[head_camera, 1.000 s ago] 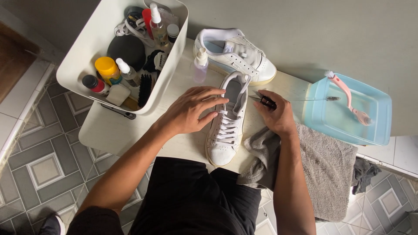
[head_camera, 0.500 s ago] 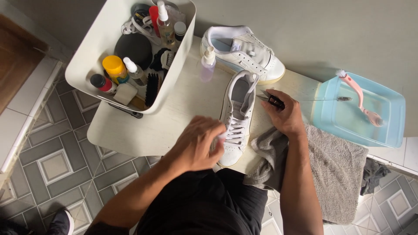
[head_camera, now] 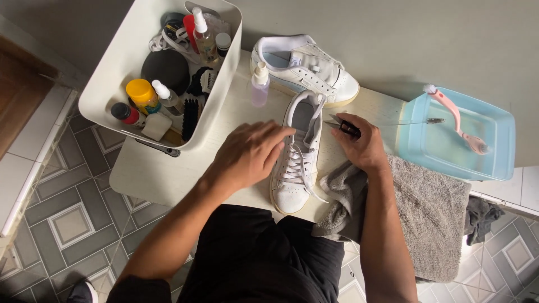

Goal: Threading shoelaces through the eyelets of a white sneaker using hands and a small metal tool.

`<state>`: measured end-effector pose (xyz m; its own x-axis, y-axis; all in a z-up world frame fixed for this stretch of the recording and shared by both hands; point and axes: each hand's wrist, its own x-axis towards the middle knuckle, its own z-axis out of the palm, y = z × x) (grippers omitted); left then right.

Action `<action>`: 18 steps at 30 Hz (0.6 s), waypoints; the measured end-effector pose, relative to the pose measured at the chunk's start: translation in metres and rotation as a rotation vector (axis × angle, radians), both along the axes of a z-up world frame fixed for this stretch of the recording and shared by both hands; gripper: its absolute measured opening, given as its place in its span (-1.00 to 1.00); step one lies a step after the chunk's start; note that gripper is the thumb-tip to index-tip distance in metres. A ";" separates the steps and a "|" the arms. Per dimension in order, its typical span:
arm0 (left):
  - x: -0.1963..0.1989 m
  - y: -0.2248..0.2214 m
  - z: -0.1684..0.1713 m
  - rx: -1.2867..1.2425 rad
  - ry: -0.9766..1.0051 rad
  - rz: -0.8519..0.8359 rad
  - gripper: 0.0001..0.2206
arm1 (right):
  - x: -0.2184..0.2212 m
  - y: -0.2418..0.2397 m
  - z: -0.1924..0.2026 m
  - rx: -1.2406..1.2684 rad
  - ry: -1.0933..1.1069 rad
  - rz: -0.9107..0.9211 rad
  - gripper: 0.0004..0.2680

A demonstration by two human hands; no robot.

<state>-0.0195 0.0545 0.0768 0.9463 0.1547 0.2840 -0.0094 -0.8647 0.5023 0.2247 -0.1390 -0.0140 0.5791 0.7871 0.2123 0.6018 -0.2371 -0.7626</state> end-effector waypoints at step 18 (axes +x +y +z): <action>0.037 0.022 -0.003 -0.038 0.186 -0.215 -0.93 | 0.004 -0.001 -0.005 0.034 0.032 0.014 -0.70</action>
